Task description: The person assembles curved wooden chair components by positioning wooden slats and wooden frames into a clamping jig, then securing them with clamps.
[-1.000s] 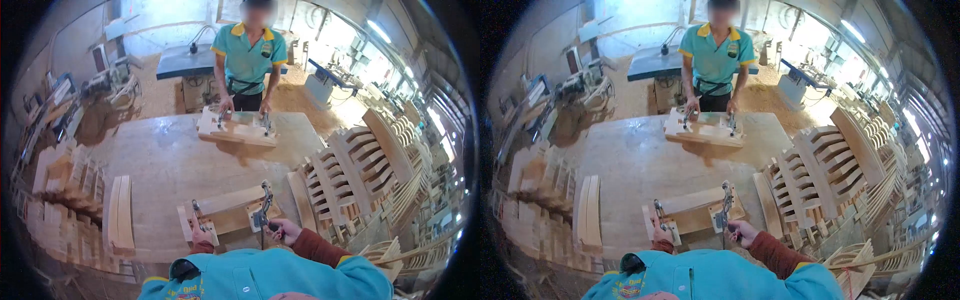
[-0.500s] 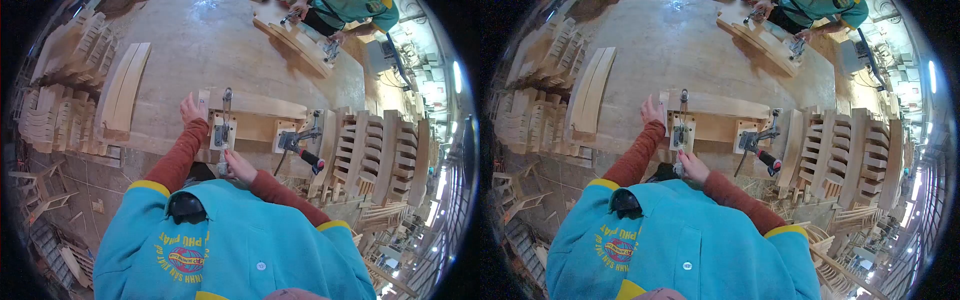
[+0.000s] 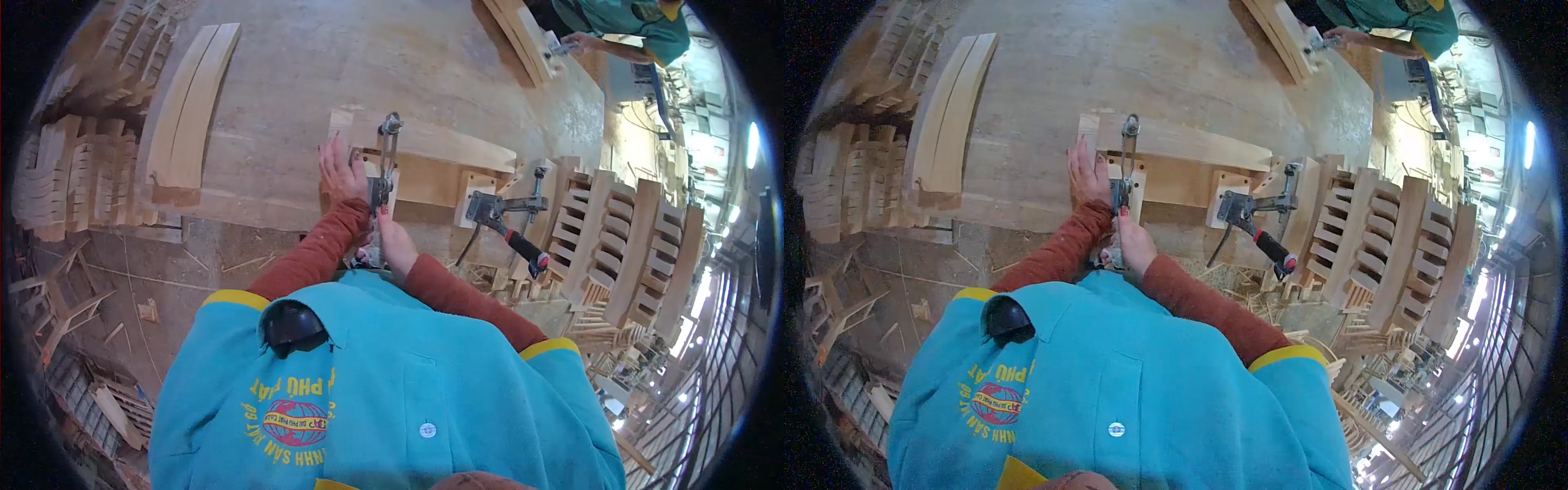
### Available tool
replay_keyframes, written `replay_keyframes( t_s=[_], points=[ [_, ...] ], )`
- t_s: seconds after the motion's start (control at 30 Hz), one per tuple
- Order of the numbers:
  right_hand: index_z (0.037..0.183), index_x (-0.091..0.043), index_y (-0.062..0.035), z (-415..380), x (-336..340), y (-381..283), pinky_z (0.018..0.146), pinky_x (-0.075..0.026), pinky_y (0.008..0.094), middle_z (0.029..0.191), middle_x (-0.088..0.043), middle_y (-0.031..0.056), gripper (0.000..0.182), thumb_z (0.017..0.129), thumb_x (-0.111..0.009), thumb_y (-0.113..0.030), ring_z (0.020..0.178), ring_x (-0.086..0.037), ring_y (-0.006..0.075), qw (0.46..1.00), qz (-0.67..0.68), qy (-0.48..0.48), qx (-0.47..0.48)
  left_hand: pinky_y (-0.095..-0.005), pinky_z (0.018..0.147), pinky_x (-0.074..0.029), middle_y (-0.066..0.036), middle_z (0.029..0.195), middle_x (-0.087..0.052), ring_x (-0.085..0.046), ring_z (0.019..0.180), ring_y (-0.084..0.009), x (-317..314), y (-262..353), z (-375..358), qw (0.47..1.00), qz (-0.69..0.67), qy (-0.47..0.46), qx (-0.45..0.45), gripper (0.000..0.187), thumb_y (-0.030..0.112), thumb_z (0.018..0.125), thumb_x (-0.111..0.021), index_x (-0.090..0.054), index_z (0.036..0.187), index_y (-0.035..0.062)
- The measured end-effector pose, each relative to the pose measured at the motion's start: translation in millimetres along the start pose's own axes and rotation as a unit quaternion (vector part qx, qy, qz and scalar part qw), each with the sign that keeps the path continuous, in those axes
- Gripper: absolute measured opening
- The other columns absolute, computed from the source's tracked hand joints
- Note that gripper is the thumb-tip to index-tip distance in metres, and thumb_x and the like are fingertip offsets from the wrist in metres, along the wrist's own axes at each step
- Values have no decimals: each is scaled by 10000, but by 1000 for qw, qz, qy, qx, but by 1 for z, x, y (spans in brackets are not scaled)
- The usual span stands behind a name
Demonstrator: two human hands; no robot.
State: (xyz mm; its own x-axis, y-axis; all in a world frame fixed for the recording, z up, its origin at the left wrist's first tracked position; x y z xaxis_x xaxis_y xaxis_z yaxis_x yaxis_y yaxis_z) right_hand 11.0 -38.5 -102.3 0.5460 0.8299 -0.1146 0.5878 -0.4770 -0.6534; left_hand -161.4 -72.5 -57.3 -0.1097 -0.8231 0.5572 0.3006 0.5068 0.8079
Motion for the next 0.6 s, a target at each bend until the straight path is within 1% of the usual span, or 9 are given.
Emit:
replay_keyframes(
  t_s=[0.03, 0.07, 0.13, 0.33, 0.37, 0.4, 0.5, 0.53, 0.6],
  points=[
    [938, -500, -31, 3, -3, -9, 541, -487, 296, 718, -560, 78, 540, 916, -323, -541, 574, -568, 173, 998, -49, 0, 43, -466, 1062, -199, -156, 1301, -405, -284, 1265, -356, -7, -2, -6, 1000, -8, -15, 14, 507, 267, 865, -484, -359, 1323, 91],
    [909, -497, -43, 2, -4, 2, 520, -473, 291, 700, -548, 69, 534, 916, -317, -546, 552, -548, 166, 1000, -1, -2, -6, -469, 1066, -181, -143, 1323, -392, -267, 1281, -348, -12, -7, -10, 999, 21, -20, 21, 516, 277, 868, -474, -345, 1334, 97],
    [850, -491, -68, -28, -22, -20, 479, -445, 281, 664, -525, 50, 527, 914, -305, -557, 509, -509, 151, 990, 98, 0, -99, -477, 1073, -145, -116, 1365, -366, -232, 1314, -331, -24, -15, -18, 996, 74, -36, 32, 534, 297, 873, -455, -319, 1355, 110],
    [779, -464, -98, -21, -12, -8, 400, -354, 270, 598, -492, 34, 523, 910, -286, -572, 452, -433, 116, 993, 13, 63, -103, -490, 1073, -116, -86, 1392, -353, -225, 1332, -304, -30, -11, -14, 995, 45, -86, 35, 540, 288, 870, -446, -303, 1362, 117],
    [762, -463, -100, -13, -6, -5, 362, -310, 270, 555, -456, 24, 521, 908, -296, -571, 406, -392, 114, 995, -30, 74, -60, -496, 1070, -120, -79, 1383, -368, -245, 1327, -295, -29, -10, -13, 994, 60, -80, 33, 549, 258, 856, -468, -303, 1358, 111],
    [760, -464, -101, -29, -13, -3, 351, -291, 269, 540, -444, 20, 515, 909, -304, -567, 389, -375, 117, 991, 31, 56, -116, -497, 1069, -120, -80, 1382, -369, -250, 1326, -289, -31, -14, -15, 994, 62, -85, 30, 553, 251, 851, -476, -303, 1358, 111],
    [760, -479, -102, -103, -31, -57, 311, -231, 265, 498, -431, 14, 463, 912, -364, -524, 323, -320, 133, 947, 181, -2, -265, -500, 1064, -134, -82, 1373, -380, -280, 1315, -260, -42, -33, -19, 997, 41, -65, 19, 573, 225, 836, -499, -298, 1362, 118],
    [755, -487, -104, -109, -39, -68, 316, -244, 261, 525, -473, 26, 441, 912, -390, -505, 342, -358, 129, 946, 200, -70, -246, -500, 1062, -138, -81, 1373, -380, -282, 1314, -261, -38, -38, -30, 992, 54, -101, 43, 575, 223, 835, -504, -297, 1363, 122],
    [770, -505, -101, -109, -48, -74, 333, -275, 253, 539, -495, 25, 458, 911, -377, -518, 364, -391, 121, 927, 246, -124, -256, -501, 1060, -147, -80, 1373, -381, -287, 1312, -262, -47, -37, -10, 988, 63, -126, 67, 581, 217, 833, -512, -295, 1365, 131]
  ],
)
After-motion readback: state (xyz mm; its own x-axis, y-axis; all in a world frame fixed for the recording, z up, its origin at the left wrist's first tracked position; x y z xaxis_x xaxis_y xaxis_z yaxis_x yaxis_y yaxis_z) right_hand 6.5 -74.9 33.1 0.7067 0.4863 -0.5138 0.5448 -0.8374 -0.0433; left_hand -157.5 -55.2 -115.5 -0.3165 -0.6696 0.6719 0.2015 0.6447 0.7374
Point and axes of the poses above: each hand's wrist, its own z-axis towards the middle knuckle, its own x-axis out of the back of the hand, y = z × x, the point moved 10 cm from there along z, towards the middle knuckle
